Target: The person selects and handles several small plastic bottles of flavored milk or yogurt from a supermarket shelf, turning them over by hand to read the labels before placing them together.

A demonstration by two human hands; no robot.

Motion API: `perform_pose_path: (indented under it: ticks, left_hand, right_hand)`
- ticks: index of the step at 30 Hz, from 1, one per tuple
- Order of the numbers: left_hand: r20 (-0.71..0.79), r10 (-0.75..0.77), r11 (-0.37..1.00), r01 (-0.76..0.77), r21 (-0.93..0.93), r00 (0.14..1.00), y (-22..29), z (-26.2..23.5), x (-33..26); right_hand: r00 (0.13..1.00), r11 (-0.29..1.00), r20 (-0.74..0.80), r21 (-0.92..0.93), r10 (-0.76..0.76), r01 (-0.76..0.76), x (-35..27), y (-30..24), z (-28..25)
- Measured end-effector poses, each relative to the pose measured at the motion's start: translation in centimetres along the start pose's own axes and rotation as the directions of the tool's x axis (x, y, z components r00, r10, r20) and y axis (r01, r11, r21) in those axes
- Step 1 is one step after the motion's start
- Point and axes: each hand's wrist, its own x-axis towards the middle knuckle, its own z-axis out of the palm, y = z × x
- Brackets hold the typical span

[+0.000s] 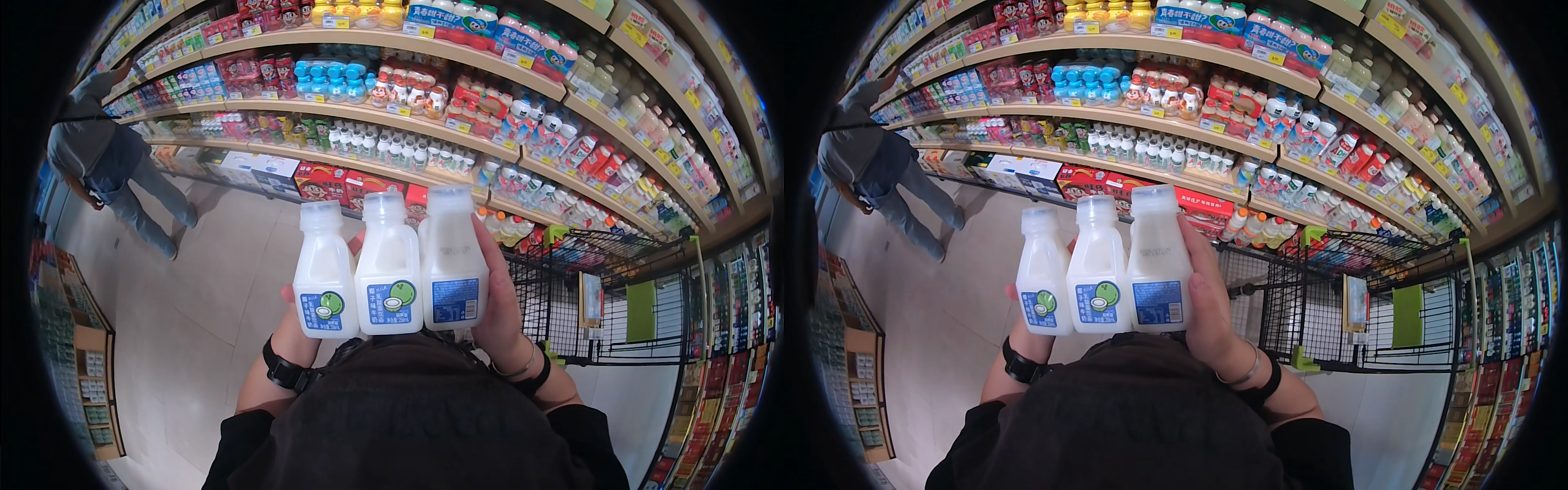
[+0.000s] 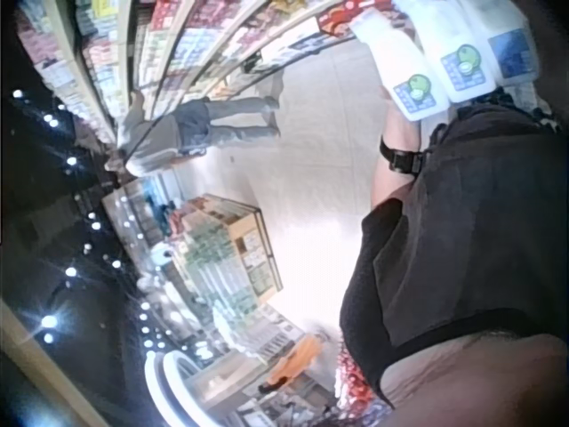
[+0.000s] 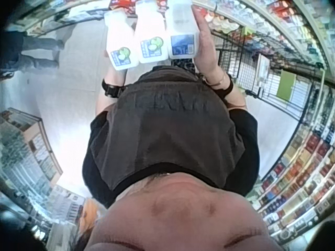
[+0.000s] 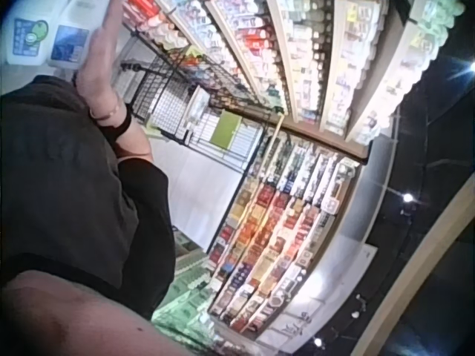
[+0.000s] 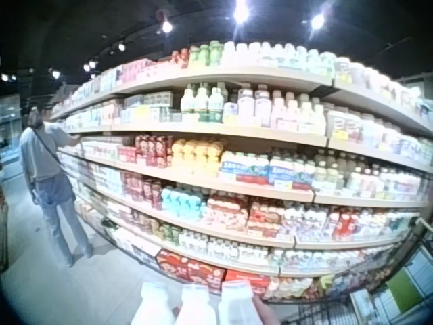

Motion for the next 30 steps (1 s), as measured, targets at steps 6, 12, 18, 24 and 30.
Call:
perform_pose_path:
  ticks: [6,12,18,24,30]
  left_hand:
    - [0.002,-0.022,0.999,0.022,0.042,1.0,0.3,0.1,0.5]
    - [-0.201,0.03,0.999,-0.026,0.022,0.979,-0.1,0.4,-0.4]
    - [-0.166,-0.107,0.992,0.093,-0.09,0.98,0.5,1.2,0.6]
    - [-0.162,-0.16,0.985,0.149,-0.082,0.974,-0.4,0.3,1.6]
    - [-0.161,-0.166,0.986,0.16,-0.05,0.973,-0.7,-0.8,4.9]
  right_hand:
    - [1.0,0.999,-0.001,0.034,-0.01,0.01,0.5,0.2,0.2]
    - [0.999,0.993,-0.02,0.114,0.027,-0.025,0.8,0.7,0.8]
    - [0.99,0.993,-0.099,0.071,0.1,-0.093,1.1,0.4,0.4]
    - [0.985,0.994,-0.143,0.064,0.092,-0.083,1.1,0.7,-1.1]
    - [0.979,0.982,-0.155,0.153,0.131,-0.107,2.8,0.7,-3.4]
